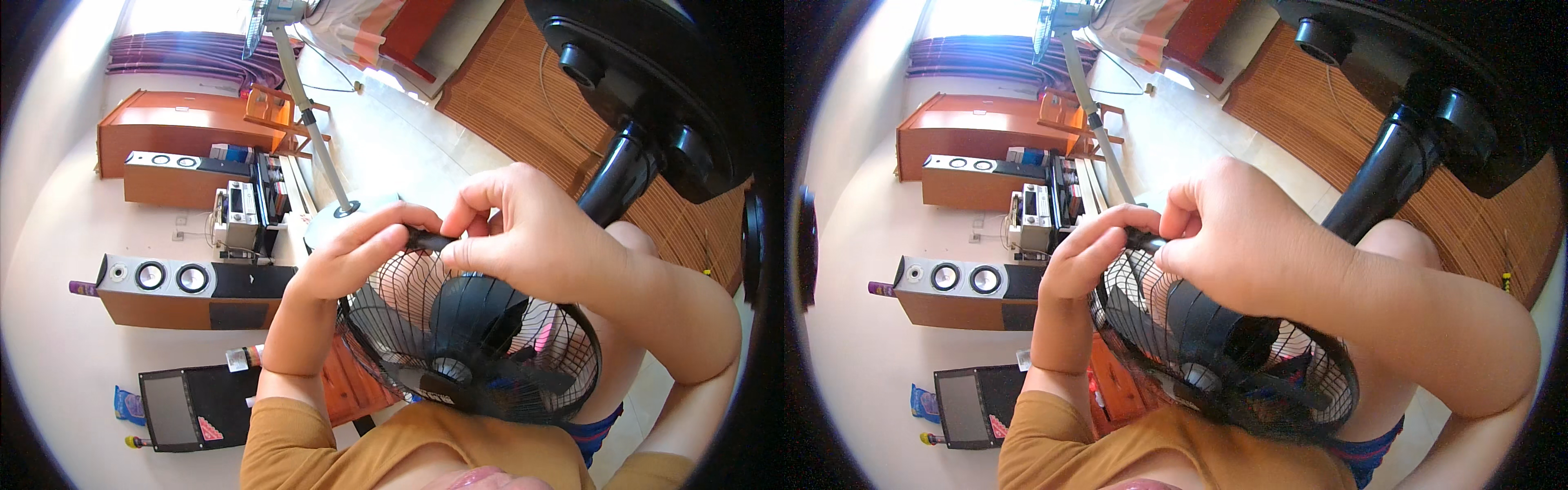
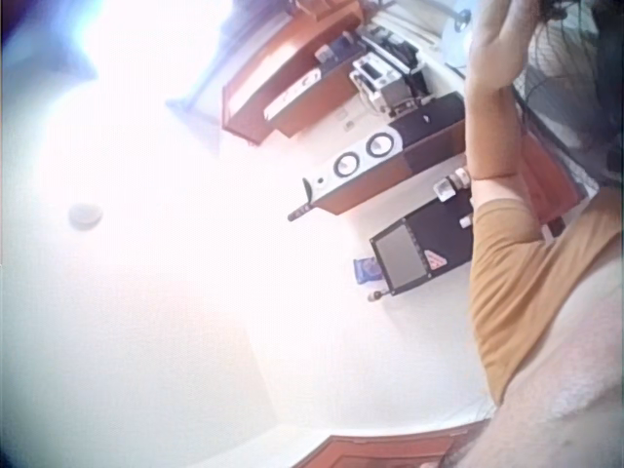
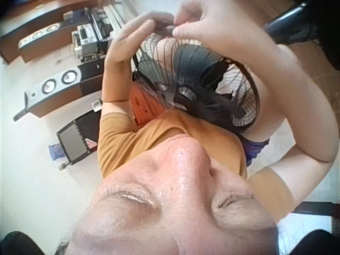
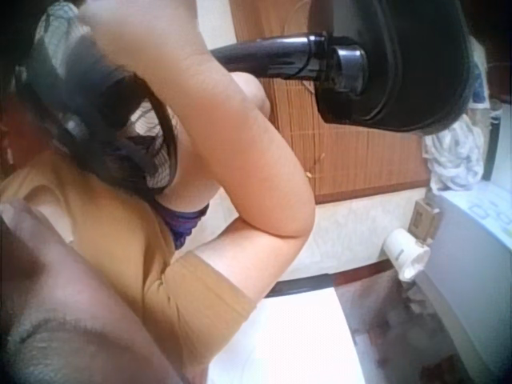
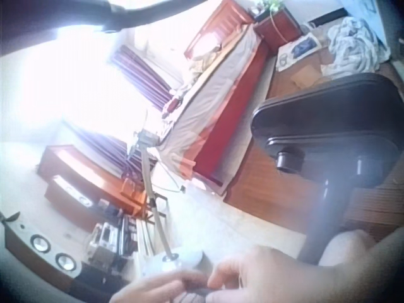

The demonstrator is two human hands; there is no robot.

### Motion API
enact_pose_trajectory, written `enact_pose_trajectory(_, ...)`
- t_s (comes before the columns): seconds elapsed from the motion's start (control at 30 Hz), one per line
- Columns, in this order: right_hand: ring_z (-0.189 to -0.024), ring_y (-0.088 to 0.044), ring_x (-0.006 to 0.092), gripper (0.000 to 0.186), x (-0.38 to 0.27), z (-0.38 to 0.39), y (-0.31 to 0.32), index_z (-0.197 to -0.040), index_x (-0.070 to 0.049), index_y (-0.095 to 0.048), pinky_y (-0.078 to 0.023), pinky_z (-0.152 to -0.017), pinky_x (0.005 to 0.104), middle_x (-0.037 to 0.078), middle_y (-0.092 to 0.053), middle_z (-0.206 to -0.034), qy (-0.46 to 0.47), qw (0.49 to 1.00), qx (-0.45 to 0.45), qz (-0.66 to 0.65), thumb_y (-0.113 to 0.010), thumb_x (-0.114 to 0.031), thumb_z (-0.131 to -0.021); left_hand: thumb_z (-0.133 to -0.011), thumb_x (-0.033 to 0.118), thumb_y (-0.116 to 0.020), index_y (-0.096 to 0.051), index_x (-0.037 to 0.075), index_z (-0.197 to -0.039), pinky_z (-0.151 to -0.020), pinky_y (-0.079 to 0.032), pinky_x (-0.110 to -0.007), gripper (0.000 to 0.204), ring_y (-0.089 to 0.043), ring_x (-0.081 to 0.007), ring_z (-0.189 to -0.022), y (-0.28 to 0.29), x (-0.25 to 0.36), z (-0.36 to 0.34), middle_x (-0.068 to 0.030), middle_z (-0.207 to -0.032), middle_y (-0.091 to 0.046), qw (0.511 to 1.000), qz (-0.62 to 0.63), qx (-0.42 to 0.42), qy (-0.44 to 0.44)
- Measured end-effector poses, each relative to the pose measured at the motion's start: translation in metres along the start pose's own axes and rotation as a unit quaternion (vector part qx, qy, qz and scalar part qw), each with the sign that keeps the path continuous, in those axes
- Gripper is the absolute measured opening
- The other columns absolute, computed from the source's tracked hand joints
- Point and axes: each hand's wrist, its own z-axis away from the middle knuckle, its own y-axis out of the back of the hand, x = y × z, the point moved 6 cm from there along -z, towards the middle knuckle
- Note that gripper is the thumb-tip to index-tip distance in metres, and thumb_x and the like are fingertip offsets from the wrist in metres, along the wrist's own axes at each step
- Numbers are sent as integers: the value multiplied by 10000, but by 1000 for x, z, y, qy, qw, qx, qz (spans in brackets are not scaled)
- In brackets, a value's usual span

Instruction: The person attaches a plastic ring around the edge of a fan cage and uses a screwdriver to tighten the fastener.

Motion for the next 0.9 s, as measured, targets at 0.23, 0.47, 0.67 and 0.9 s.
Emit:
enact_pose_trajectory(0.23,-718,-572,65,192,2,19,23,-913,19,-662,-465,-653,207,28,-642,-789,-5,999,24,-47,-704,-132,-801,-958,143,-485,-589,-17,-1091,-786,-469,-239,232,-575,-96,-842,-6,4,-18,-23,-904,-604,999,18,24,44)
enact_pose_trajectory(0.47,-470,-373,16,226,90,187,133,-911,-9,-642,-290,-398,149,-35,-499,-659,24,909,329,-257,-573,-224,-898,-968,187,-433,-563,-33,-1090,-778,-494,-286,283,-635,-182,-812,4,-41,10,-161,-970,-662,988,66,102,100)
enact_pose_trajectory(0.67,-538,-449,121,138,414,348,215,-894,-4,-589,-509,-648,322,25,-499,-665,-145,609,647,-435,-571,-140,-884,-964,196,-449,-556,-34,-1091,-756,-483,-260,283,-628,-159,-792,5,-38,-4,-136,-941,-652,988,52,111,96)
enact_pose_trajectory(0.9,-813,-524,219,212,433,325,264,-977,-20,-568,-466,-874,480,79,-526,-831,-18,543,696,-470,-531,-221,-917,-969,199,-446,-562,-33,-1084,-783,-455,-245,283,-596,-136,-824,15,-47,-6,-85,-926,-621,983,23,143,110)
